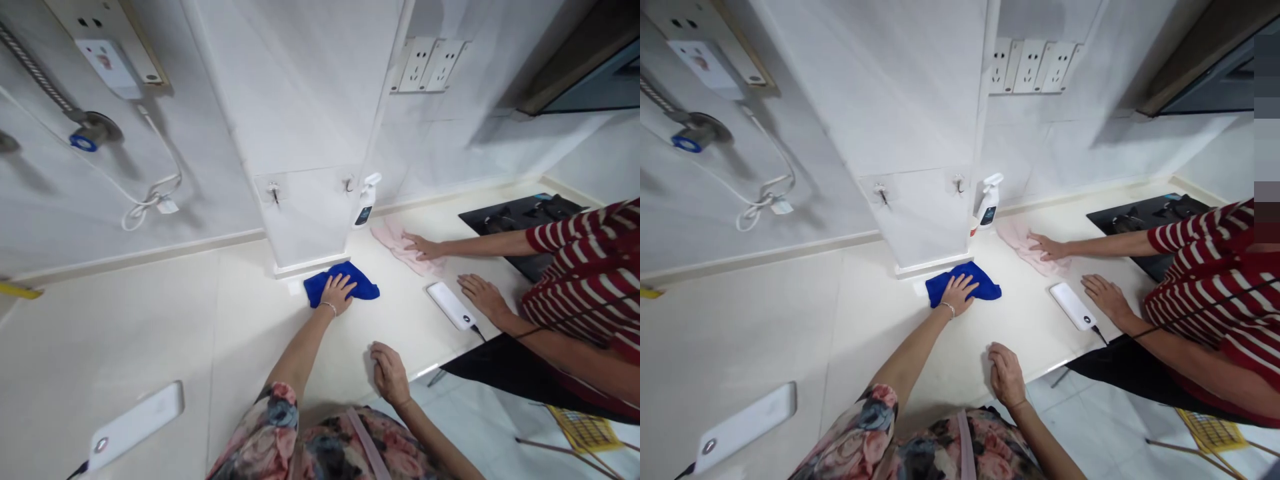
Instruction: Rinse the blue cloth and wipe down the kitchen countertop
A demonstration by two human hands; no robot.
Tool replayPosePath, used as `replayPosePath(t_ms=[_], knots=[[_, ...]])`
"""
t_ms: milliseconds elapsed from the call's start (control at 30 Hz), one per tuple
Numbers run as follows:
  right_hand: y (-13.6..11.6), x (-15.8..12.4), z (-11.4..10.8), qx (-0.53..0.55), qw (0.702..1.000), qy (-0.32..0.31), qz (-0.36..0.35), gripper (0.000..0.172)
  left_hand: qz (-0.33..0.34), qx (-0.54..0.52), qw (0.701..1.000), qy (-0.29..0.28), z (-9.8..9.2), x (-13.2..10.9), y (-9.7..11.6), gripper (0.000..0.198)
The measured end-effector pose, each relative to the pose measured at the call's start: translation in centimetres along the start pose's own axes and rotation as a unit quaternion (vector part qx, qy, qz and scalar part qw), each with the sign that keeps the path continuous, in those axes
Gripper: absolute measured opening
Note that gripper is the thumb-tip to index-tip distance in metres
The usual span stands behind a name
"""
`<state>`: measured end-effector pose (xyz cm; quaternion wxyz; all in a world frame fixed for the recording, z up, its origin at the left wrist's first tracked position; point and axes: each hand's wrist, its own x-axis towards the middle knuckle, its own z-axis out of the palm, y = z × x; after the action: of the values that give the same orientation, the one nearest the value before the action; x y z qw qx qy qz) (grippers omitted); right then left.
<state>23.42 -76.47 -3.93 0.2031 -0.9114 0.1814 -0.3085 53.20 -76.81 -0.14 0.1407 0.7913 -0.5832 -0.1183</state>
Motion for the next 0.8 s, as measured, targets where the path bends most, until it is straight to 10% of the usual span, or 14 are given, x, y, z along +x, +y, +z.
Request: replayPosePath(t_ms=[200, 800], knots=[[0.4, -0.2, -0.2, -0.004, 1.000, 0.002, -0.006, 0.033, 0.005, -0.005, 1.000, 0.023, -1.6, 0.1, -2.5, 0.054], [0.4, 0.1, -0.1, 0.001, 1.000, 0.003, 0.001, 0.032, -0.294, 0.070, 0.948, 0.103, -7.5, -17.0, -14.9, 0.056]])
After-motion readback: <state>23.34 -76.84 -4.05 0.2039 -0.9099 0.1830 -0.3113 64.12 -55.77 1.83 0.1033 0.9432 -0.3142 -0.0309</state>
